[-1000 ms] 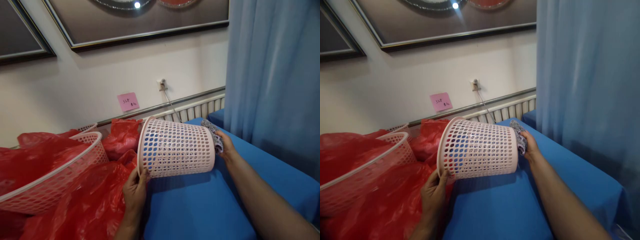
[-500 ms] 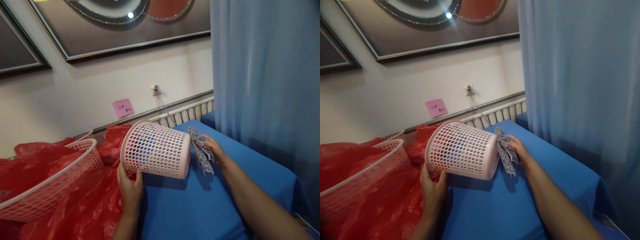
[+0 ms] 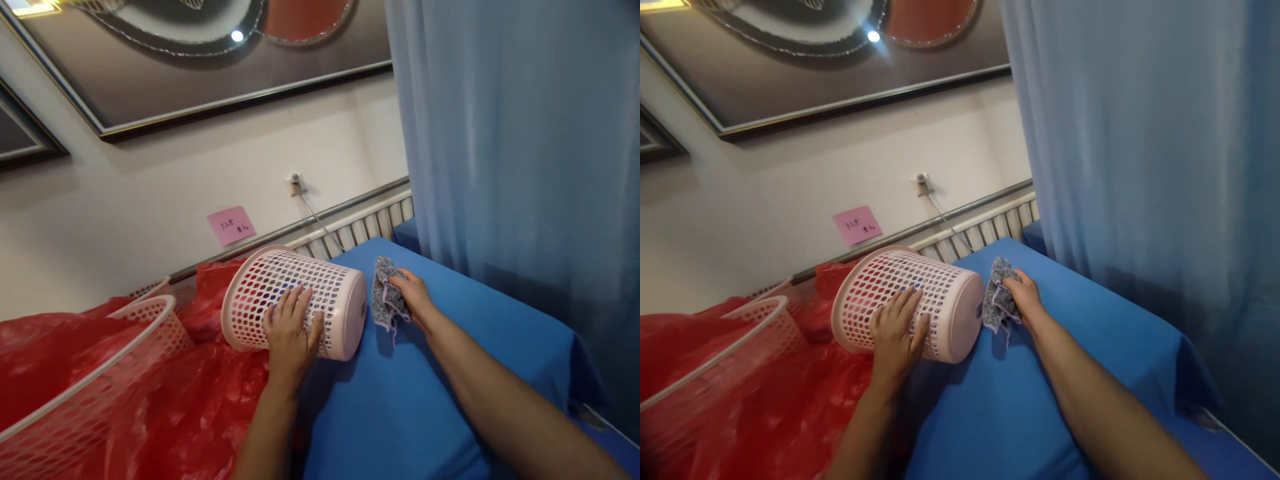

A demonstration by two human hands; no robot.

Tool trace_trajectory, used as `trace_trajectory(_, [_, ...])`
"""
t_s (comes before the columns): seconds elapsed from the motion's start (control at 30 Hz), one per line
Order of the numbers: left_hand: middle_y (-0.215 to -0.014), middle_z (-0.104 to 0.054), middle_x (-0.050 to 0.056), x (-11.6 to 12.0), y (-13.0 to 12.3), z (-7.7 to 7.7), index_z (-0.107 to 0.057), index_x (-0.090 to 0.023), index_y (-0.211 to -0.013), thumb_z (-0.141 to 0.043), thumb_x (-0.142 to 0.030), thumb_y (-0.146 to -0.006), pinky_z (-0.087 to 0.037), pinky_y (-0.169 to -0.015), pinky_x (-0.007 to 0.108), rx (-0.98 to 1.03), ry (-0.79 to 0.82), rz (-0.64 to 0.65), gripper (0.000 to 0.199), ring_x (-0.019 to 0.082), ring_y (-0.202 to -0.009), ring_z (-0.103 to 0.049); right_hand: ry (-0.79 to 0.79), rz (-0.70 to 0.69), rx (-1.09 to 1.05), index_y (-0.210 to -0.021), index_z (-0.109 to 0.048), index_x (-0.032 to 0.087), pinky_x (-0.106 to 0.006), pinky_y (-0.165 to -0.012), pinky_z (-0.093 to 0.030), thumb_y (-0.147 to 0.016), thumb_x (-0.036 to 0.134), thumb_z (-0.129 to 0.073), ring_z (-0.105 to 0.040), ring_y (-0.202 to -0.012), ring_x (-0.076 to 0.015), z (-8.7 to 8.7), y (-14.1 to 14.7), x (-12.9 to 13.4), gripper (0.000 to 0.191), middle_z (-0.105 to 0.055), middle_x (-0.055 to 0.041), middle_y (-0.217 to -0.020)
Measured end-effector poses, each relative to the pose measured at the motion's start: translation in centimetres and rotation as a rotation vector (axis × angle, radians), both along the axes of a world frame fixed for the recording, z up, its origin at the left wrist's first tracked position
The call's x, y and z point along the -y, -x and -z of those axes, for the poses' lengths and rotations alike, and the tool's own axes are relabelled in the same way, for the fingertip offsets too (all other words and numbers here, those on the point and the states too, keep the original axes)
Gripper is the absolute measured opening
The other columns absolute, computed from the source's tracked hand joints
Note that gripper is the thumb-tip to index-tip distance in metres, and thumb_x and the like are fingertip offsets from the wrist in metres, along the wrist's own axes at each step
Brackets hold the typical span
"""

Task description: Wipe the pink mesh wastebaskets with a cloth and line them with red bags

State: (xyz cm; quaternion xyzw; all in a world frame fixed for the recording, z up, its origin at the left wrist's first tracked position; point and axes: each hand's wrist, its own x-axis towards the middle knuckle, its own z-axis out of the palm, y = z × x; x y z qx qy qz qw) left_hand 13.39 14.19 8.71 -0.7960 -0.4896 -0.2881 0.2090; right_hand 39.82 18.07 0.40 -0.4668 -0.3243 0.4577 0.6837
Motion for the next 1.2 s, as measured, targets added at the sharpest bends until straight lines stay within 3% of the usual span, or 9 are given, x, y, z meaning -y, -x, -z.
trace_trajectory(0.17, [-0.146,-0.061,0.014,-0.7,1.6,0.9,-0.060,-0.020,-0.139,-0.042,-0.040,-0.101,-0.027,-0.114,0.053,-0.008,-0.012,0.000,0.047,0.034,-0.138,-0.052,-0.023,0.117,0.181,-0.113,-0.068,0.020,-0.039,-0.086,-0.056,-0.071,0.039,-0.062,-0.070,-0.096,-0.0256,1.0,1.5,-0.5,0.046,-0.075,-0.0054,-0.101])
trace_trajectory(0.3, [-0.147,-0.060,0.015,-0.6,2.0,1.4,-0.060,-0.018,-0.140,-0.042,-0.040,-0.101,-0.030,-0.114,0.051,-0.010,-0.038,-0.011,0.048,0.034,-0.138,-0.052,-0.132,0.037,0.388,-0.118,-0.070,0.027,-0.039,-0.108,-0.045,-0.068,0.030,-0.070,-0.062,-0.119,-0.0238,1.4,4.8,0.6,0.051,-0.070,-0.0031,-0.124])
trace_trajectory(0.53, [-0.149,-0.057,0.015,-0.4,2.1,1.8,-0.058,-0.019,-0.141,-0.045,-0.041,-0.100,-0.031,-0.115,0.050,-0.007,-0.069,-0.040,0.048,0.034,-0.138,-0.050,0.023,-0.185,0.590,-0.072,-0.073,0.026,-0.033,-0.069,-0.054,-0.061,0.019,-0.073,-0.063,-0.060,-0.0190,3.5,5.5,0.1,0.013,-0.066,0.0044,-0.059])
trace_trajectory(0.63, [-0.150,-0.056,0.014,-0.3,2.1,1.8,-0.057,-0.021,-0.141,-0.047,-0.041,-0.099,-0.032,-0.115,0.049,0.003,-0.082,-0.032,0.048,0.034,-0.138,-0.049,0.027,-0.077,0.601,-0.106,-0.074,0.025,-0.037,-0.086,-0.054,-0.076,0.028,-0.065,-0.070,-0.089,-0.0235,2.9,4.5,-0.7,0.032,-0.076,-0.0021,-0.095])
trace_trajectory(0.77, [-0.148,-0.057,0.016,-0.5,2.1,1.9,-0.057,-0.018,-0.140,-0.048,-0.041,-0.099,-0.032,-0.114,0.051,-0.018,-0.113,-0.019,0.048,0.035,-0.136,-0.050,-0.030,-0.034,0.637,-0.140,-0.057,0.025,-0.038,-0.108,-0.044,-0.084,0.031,-0.060,-0.058,-0.125,-0.0225,2.2,4.7,-0.9,0.056,-0.062,-0.0060,-0.138])
trace_trajectory(0.97, [-0.144,-0.060,0.018,-1.0,2.3,2.4,-0.058,-0.016,-0.138,-0.050,-0.041,-0.100,-0.038,-0.109,0.051,-0.035,-0.191,-0.003,0.047,0.036,-0.132,-0.054,0.039,-0.313,0.745,-0.086,-0.077,0.020,-0.033,-0.074,-0.055,-0.069,0.018,-0.072,-0.068,-0.070,-0.0210,2.7,5.8,0.2,0.018,-0.073,-0.0007,-0.074])
trace_trajectory(1.07, [-0.145,-0.060,0.017,-1.0,2.3,2.7,-0.057,-0.018,-0.139,-0.051,-0.041,-0.099,-0.039,-0.107,0.051,-0.044,-0.181,-0.012,0.047,0.036,-0.131,-0.055,0.025,-0.204,0.757,-0.116,-0.073,0.020,-0.037,-0.091,-0.054,-0.080,0.024,-0.065,-0.070,-0.097,-0.0246,1.9,5.6,0.6,0.037,-0.075,-0.0063,-0.106])
trace_trajectory(1.13, [-0.144,-0.060,0.017,-0.9,2.2,2.9,-0.058,-0.017,-0.138,-0.052,-0.041,-0.099,-0.040,-0.106,0.052,-0.039,-0.164,-0.015,0.046,0.036,-0.130,-0.055,-0.052,-0.097,0.765,-0.142,-0.056,0.024,-0.037,-0.110,-0.044,-0.087,0.027,-0.058,-0.057,-0.128,-0.0235,1.2,5.6,0.7,0.055,-0.059,-0.0080,-0.141])
trace_trajectory(1.2, [-0.143,-0.061,0.018,-0.9,2.0,3.2,-0.060,-0.015,-0.135,-0.054,-0.039,-0.098,-0.041,-0.106,0.053,-0.023,-0.153,-0.010,0.045,0.037,-0.130,-0.055,-0.140,-0.073,0.803,-0.150,-0.047,0.024,-0.033,-0.118,-0.035,-0.089,0.028,-0.056,-0.045,-0.142,-0.0202,0.8,5.7,0.6,0.062,-0.044,-0.0071,-0.155])
